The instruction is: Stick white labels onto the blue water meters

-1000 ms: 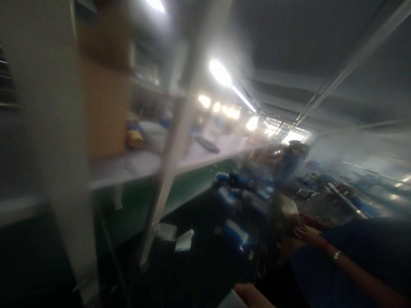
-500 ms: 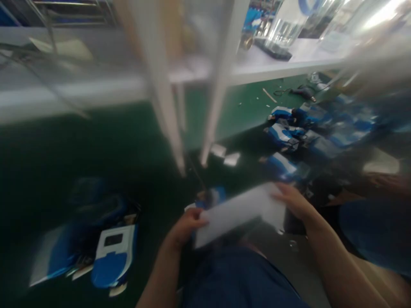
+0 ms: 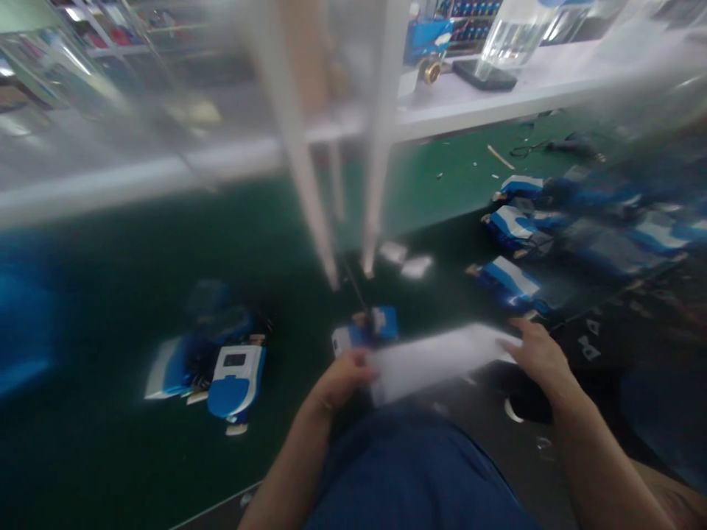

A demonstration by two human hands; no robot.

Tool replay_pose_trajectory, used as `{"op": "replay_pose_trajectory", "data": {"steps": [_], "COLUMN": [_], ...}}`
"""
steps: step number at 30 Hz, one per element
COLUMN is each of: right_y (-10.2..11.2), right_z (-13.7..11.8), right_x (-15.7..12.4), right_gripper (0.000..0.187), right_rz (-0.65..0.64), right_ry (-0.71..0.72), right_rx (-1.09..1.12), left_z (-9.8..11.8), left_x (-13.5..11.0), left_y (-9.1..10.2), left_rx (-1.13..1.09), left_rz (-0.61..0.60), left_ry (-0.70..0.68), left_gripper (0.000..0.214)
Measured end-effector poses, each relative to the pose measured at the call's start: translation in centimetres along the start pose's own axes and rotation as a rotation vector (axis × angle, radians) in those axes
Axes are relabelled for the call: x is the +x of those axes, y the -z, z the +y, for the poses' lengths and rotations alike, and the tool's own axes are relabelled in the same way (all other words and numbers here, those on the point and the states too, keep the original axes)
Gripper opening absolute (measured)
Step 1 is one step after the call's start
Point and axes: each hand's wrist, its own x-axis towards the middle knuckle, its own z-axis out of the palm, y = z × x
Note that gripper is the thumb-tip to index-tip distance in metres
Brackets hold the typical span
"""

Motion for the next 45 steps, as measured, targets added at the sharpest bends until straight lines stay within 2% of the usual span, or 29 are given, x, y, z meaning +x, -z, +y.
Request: {"op": "replay_pose_trajectory", "data": {"steps": [2, 3, 5, 7, 11, 16, 22, 24, 29, 31, 33, 35, 37, 40, 41, 43, 45], "right_y": [0.2, 0.3, 0.4, 0.2, -0.7, -1.4, -2.1, -2.5, -3.8, -4.1, -4.3, -5.0, -7.0, -12.0, -13.9, -17.2, -19.6], "right_z": [-2.6, -4.2, -7.4, -10.0, -13.2, -14.1, -14.4, -14.6, -15.0, -15.3, -15.8, -16.7, -17.8, -19.3, -19.7, -20.1, -20.2], "right_x": [-2.1, -3.4, -6.1, -8.4, -10.5, -10.4, -10.0, -9.9, -10.0, -10.4, -10.7, -10.2, -8.8, -5.4, -4.3, -2.6, -1.9], "right_gripper": [0.043, 0.037, 0.027, 0.024, 0.022, 0.019, 0.017, 0.016, 0.017, 0.017, 0.014, 0.013, 0.016, 0.024, 0.026, 0.021, 0.015], "right_rz": [0.095, 0.079, -0.02, -0.104, -0.236, -0.338, -0.35, -0.294, -0.025, -0.021, -0.133, -0.302, -0.437, -0.551, -0.54, -0.498, -0.451], "right_ry": [0.138, 0.234, 0.405, 0.518, 0.594, 0.585, 0.643, 0.704, 1.032, 1.072, 1.022, 0.875, 0.626, 0.2, 0.16, 0.192, 0.222], "right_rx": [0.043, 0.129, 0.31, 0.432, 0.531, 0.493, 0.461, 0.441, 0.388, 0.431, 0.534, 0.66, 0.792, 0.906, 0.896, 0.818, 0.757], "left_z": [-0.2, -0.2, -0.1, 0.3, 0.9, 0.9, 0.8, 0.8, 0.3, -0.4, -1.4, -2.7, -4.2, -6.1, -6.5, -7.0, -7.2], "left_x": [-0.2, -0.4, -0.8, -1.3, -2.3, -3.0, -4.1, -4.3, -4.5, -4.7, -5.0, -5.4, -5.7, -6.3, -6.5, -6.8, -7.1], "left_y": [-1.1, -1.7, -2.7, -3.6, -4.9, -5.7, -5.7, -5.8, -5.7, -5.3, -4.6, -3.7, -2.8, -1.5, -1.1, -0.5, 0.0], "left_rx": [-0.012, -0.01, -0.001, -0.025, -0.079, -0.09, -0.031, -0.056, -0.165, -0.167, -0.178, -0.202, -0.214, -0.121, -0.084, -0.045, -0.064], "left_rz": [0.051, 0.065, 0.065, 0.045, 0.016, 0.04, 0.111, 0.123, 0.204, 0.241, 0.268, 0.289, 0.324, 0.405, 0.425, 0.451, 0.477], "left_ry": [-0.007, -0.003, 0.01, 0.006, -0.034, -0.046, -0.032, -0.042, -0.084, -0.077, -0.051, -0.042, -0.039, 0.012, 0.029, 0.06, 0.095], "left_gripper": [0.013, 0.015, 0.02, 0.024, 0.025, 0.019, 0.019, 0.018, 0.025, 0.027, 0.027, 0.024, 0.018, 0.014, 0.014, 0.013, 0.013]}}
